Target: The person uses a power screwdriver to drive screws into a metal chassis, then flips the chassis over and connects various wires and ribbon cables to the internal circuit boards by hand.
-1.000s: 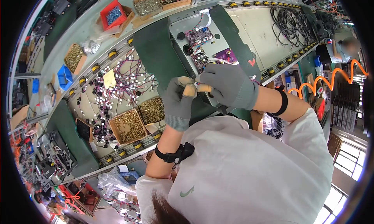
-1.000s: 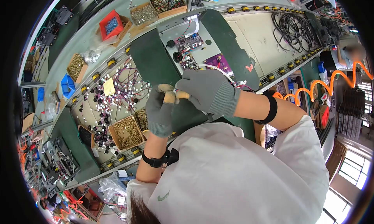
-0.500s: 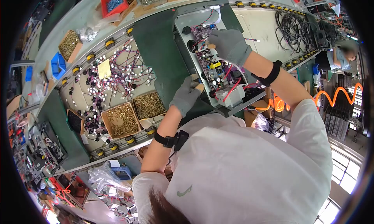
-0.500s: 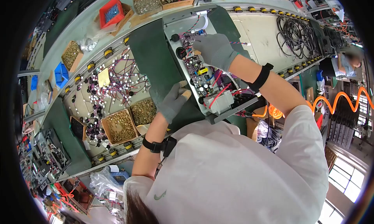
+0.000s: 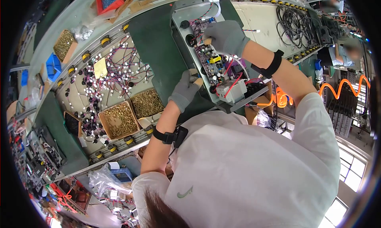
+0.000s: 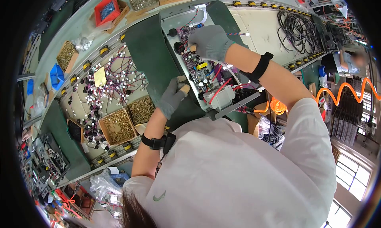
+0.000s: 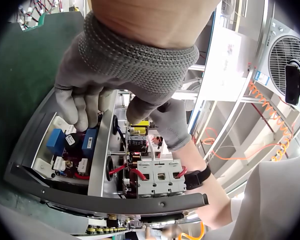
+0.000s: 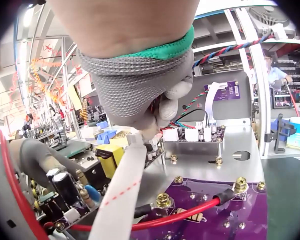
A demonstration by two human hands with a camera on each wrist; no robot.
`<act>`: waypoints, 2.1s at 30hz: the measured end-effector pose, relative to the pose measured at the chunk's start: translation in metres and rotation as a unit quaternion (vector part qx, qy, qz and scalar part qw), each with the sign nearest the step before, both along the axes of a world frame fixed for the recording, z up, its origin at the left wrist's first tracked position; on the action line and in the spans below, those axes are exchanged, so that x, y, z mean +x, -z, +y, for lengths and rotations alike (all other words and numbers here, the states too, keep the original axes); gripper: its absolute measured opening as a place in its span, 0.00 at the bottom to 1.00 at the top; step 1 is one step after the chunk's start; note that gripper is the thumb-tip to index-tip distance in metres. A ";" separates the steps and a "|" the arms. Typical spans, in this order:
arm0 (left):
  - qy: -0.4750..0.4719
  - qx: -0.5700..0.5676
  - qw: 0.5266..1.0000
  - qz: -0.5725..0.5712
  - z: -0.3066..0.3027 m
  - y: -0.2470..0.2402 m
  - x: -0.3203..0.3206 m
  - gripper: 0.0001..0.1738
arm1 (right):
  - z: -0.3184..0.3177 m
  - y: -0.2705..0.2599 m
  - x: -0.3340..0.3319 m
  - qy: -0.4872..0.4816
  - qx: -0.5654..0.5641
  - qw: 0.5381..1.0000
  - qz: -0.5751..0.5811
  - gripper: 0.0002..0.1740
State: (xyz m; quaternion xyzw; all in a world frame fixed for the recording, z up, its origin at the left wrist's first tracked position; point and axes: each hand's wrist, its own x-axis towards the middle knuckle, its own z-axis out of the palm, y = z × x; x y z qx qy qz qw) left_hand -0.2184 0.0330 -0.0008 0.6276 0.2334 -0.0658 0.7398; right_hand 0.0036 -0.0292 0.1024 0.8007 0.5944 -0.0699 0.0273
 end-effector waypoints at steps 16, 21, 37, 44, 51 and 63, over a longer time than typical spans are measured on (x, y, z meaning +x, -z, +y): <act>-0.032 0.033 0.999 0.008 -0.003 0.004 0.013 0.27 | 0.061 -0.038 0.000 0.024 -0.223 0.972 -0.072 0.22; -0.040 -0.039 0.997 0.057 -0.008 -0.005 0.015 0.33 | 0.052 -0.023 0.010 0.037 -0.231 0.970 -0.073 0.23; -0.060 -0.176 0.981 0.055 -0.030 0.000 0.007 0.21 | -0.151 0.000 0.026 0.125 -0.061 0.990 0.035 0.15; -0.086 -0.174 0.978 0.078 -0.034 -0.006 0.007 0.27 | -0.158 0.025 0.018 0.140 -0.010 0.956 0.257 0.16; -0.097 -0.193 0.975 0.044 -0.036 -0.001 0.007 0.28 | -0.144 0.024 0.013 0.095 -0.118 0.973 0.172 0.17; -0.118 -0.171 0.978 0.031 -0.040 -0.002 0.007 0.16 | -0.165 0.046 0.006 0.096 0.058 0.971 0.213 0.19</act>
